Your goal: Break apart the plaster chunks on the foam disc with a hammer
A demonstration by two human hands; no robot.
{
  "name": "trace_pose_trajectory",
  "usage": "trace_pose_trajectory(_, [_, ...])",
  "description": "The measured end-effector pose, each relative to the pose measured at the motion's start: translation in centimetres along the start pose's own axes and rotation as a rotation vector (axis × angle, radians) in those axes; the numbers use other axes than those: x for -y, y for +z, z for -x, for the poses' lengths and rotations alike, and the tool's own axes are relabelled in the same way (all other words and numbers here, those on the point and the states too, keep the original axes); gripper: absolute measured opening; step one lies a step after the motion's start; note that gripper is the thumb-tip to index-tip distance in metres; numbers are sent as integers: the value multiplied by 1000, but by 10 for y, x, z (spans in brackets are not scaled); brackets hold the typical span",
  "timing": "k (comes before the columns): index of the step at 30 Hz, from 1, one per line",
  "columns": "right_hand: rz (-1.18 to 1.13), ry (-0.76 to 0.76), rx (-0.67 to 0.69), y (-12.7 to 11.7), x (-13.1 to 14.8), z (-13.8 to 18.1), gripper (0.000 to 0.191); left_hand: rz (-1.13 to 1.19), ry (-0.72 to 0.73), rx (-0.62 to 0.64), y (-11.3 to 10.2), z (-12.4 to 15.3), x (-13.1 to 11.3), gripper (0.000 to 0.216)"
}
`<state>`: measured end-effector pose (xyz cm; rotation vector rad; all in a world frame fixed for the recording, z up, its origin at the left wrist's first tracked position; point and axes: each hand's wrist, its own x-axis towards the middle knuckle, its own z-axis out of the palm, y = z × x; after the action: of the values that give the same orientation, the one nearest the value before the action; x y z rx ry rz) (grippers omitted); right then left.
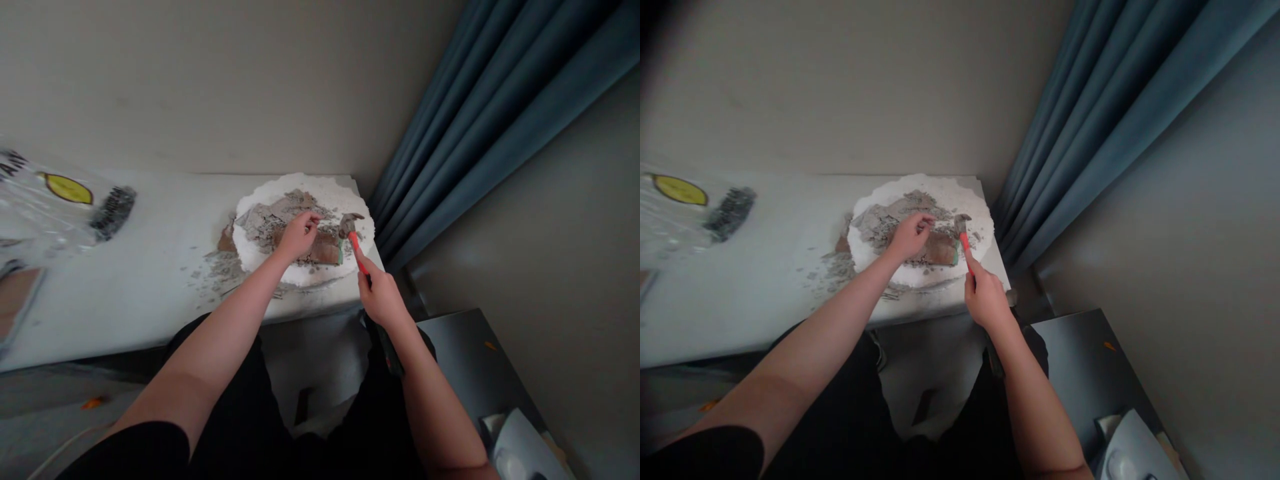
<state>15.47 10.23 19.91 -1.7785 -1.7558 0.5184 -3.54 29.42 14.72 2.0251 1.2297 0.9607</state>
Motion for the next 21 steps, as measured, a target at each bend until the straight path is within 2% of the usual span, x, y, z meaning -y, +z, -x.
trace_pose_trajectory(3, [7,30,27,5,-4,-2,63,-62,-2,10,-9,1,3,31])
trace_pose_trajectory(8, [-33,15,-54,5,-10,-4,66,-229,54,79,-19,6,13,25])
trace_pose_trajectory(11, [-8,12,-19,7,-11,-2,65,-303,68,105,-23,11,22,24])
trace_pose_trajectory(15, [15,30,1,10,-7,4,64,-394,95,130,-32,18,31,26])
trace_pose_trajectory(18, [42,22,-51,12,-4,7,64,-474,104,199,-39,25,34,29])
trace_pose_trajectory(21, [86,18,-25,16,-4,8,64,-516,123,254,-43,31,34,32])
